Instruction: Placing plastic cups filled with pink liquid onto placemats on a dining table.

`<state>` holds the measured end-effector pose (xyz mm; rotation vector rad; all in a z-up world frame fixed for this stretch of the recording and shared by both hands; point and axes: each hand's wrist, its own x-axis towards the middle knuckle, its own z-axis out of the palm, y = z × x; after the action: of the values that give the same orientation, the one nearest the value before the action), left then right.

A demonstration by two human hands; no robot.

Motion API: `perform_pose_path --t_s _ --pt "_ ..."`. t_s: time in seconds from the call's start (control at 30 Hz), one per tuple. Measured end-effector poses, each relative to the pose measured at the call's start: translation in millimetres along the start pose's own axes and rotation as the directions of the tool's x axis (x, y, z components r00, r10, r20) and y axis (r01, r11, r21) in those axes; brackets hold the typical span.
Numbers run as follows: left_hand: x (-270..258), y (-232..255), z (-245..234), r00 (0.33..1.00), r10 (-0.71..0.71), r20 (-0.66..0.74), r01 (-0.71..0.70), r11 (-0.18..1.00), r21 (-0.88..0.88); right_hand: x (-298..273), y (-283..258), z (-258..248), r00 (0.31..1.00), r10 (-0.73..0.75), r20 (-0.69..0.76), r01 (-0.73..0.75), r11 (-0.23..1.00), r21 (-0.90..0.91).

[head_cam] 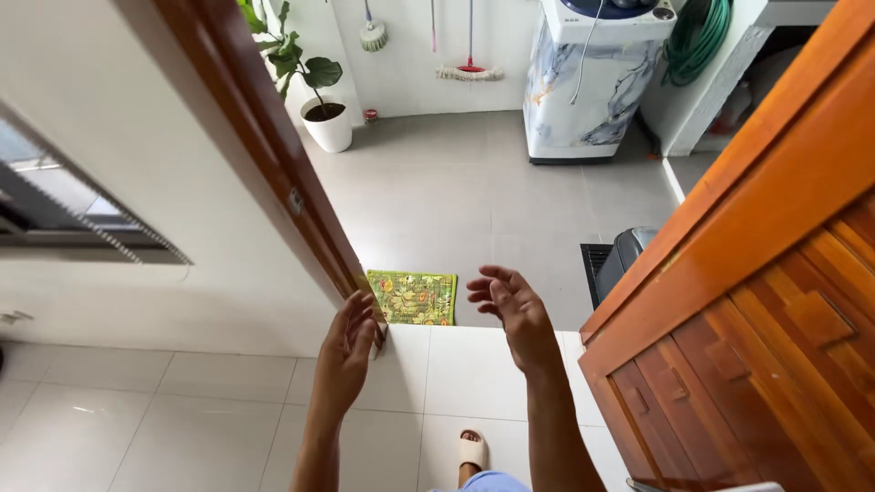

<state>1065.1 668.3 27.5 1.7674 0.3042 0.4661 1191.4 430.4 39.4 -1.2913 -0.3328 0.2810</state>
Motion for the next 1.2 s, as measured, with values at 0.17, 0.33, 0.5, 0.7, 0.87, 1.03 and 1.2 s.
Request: perform_pose_path --t_s 0.17,0.33,0.5,0.7,0.87,1.03,1.2 --pt "84 5 35 0.999 0.009 0.031 -0.006 0.995 -0.095 83 -10 -21 0.996 -0.078 0.034 0.078 0.997 0.012" --pt "166 -20 73 0.995 0.005 0.105 0.012 0.988 -0.154 141 -20 -40 0.998 -0.039 -0.049 0.038 0.999 -0.028" --pt "263 -23 111 0.967 0.048 0.248 -0.018 0.993 -0.12 206 -15 -62 0.984 -0.076 -0.162 0.071 0.997 -0.036" --pt "394 -26 160 0.913 0.076 0.402 -0.02 0.99 -0.141 297 -14 -84 0.939 -0.157 -0.305 0.144 0.987 -0.065" --pt "508 -23 199 0.82 0.183 0.543 -0.076 0.974 -0.212 373 -22 -97 0.861 -0.216 -0.46 0.196 0.976 -0.093" --pt "585 -24 229 0.761 0.205 0.615 -0.082 0.971 -0.223 431 -12 -106 0.802 -0.227 -0.552 0.211 0.973 -0.094" --pt "637 -30 270 0.718 0.208 0.664 -0.061 0.969 -0.238 476 -12 -130 0.754 -0.193 -0.628 0.169 0.981 -0.099"
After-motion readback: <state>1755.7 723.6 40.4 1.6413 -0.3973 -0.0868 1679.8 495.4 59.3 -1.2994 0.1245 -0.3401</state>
